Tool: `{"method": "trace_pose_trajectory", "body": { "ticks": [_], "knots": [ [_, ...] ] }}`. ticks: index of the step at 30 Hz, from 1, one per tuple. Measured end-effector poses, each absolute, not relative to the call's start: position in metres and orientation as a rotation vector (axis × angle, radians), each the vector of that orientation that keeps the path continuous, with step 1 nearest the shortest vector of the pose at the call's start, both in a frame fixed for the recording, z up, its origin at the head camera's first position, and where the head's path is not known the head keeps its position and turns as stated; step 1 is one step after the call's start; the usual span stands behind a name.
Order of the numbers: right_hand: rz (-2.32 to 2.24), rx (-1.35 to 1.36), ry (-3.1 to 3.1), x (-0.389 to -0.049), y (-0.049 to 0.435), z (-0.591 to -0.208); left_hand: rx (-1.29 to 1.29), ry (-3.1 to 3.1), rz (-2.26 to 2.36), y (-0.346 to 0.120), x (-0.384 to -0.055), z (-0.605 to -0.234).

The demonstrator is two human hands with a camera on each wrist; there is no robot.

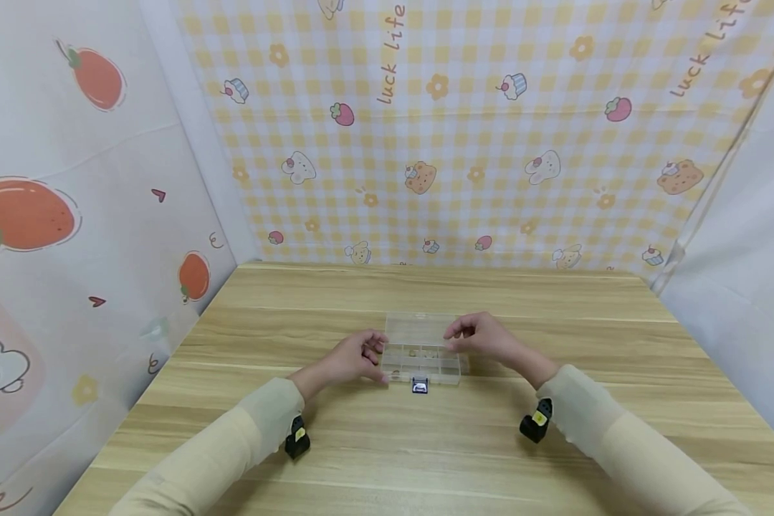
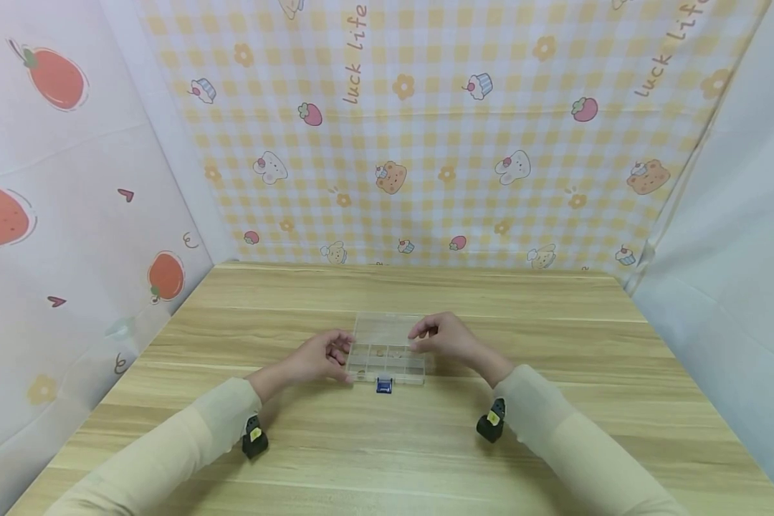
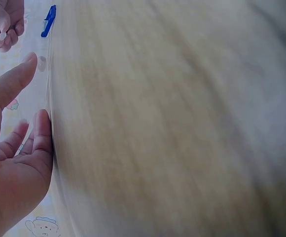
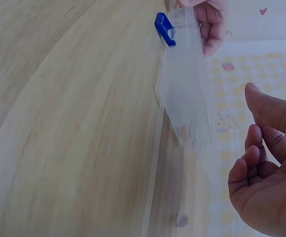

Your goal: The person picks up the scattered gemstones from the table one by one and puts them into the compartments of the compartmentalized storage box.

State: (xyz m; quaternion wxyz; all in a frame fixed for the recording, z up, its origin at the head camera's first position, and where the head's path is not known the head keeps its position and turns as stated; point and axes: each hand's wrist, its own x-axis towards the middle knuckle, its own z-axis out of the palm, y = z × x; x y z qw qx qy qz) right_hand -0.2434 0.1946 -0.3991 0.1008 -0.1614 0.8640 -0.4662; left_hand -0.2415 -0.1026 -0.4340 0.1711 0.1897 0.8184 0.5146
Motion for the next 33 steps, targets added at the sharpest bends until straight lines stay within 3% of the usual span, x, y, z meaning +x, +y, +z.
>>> {"method": "trace_pose_trajectory", "body": {
  "ticks": [33],
  "knots": [
    [-1.324, -0.606, 2.479, -0.242, 0.146, -0.408, 0.543, 2.356, 1.427, -0.103, -0.244, -0.436]
  ]
}}
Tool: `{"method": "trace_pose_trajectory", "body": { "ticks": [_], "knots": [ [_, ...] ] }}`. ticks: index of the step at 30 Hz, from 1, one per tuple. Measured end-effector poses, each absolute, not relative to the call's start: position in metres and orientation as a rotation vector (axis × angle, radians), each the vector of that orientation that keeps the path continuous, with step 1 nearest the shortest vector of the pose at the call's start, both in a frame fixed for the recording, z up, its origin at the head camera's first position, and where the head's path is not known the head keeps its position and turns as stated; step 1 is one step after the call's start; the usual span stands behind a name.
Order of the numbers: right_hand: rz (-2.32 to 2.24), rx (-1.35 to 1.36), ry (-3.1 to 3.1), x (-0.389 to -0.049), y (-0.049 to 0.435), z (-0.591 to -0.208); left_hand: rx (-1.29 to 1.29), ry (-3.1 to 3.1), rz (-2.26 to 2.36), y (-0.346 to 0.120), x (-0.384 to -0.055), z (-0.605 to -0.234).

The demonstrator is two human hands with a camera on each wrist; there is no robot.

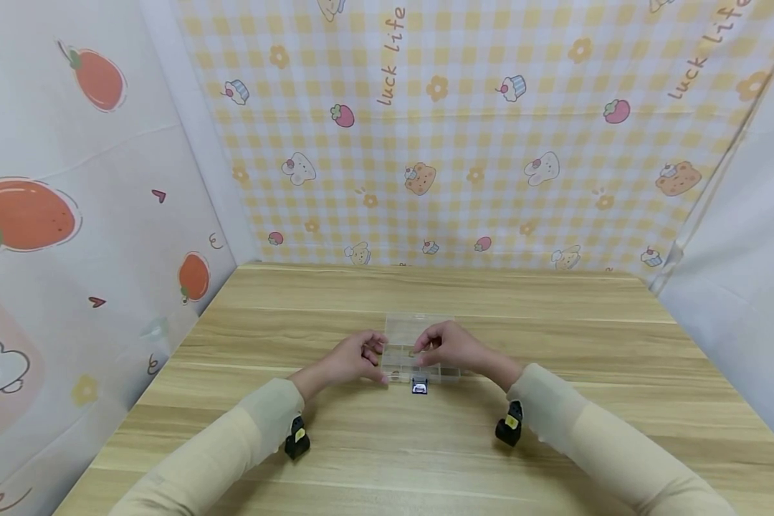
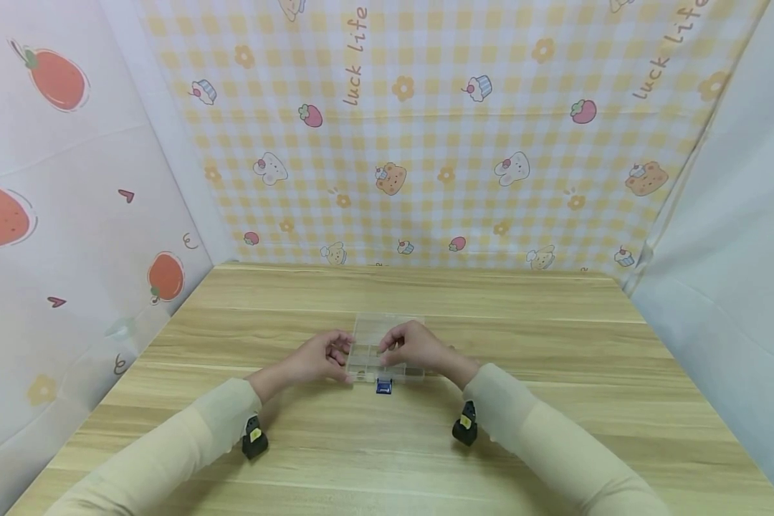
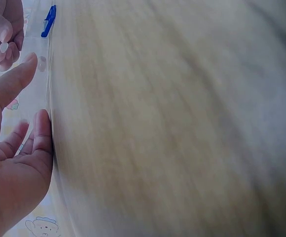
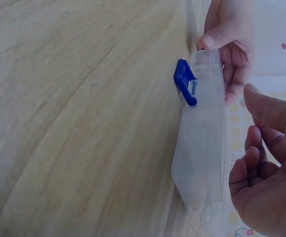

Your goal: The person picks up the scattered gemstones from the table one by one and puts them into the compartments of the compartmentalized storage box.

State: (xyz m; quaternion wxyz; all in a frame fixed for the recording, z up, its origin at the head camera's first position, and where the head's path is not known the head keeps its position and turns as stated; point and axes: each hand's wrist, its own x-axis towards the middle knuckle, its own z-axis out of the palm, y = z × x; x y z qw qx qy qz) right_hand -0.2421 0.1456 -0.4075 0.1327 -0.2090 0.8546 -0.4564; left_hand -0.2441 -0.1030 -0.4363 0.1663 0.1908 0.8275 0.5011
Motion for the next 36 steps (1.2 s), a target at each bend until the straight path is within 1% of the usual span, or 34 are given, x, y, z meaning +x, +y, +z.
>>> {"method": "trace_pose_trajectory", "body": {
  "ticks": [36],
  "knots": [
    [-1.263, -0.657, 2.444, -0.244, 0.134, -0.410, 0.540, 2.358, 1.432, -0.103, -0.242, -0.435]
  ]
}}
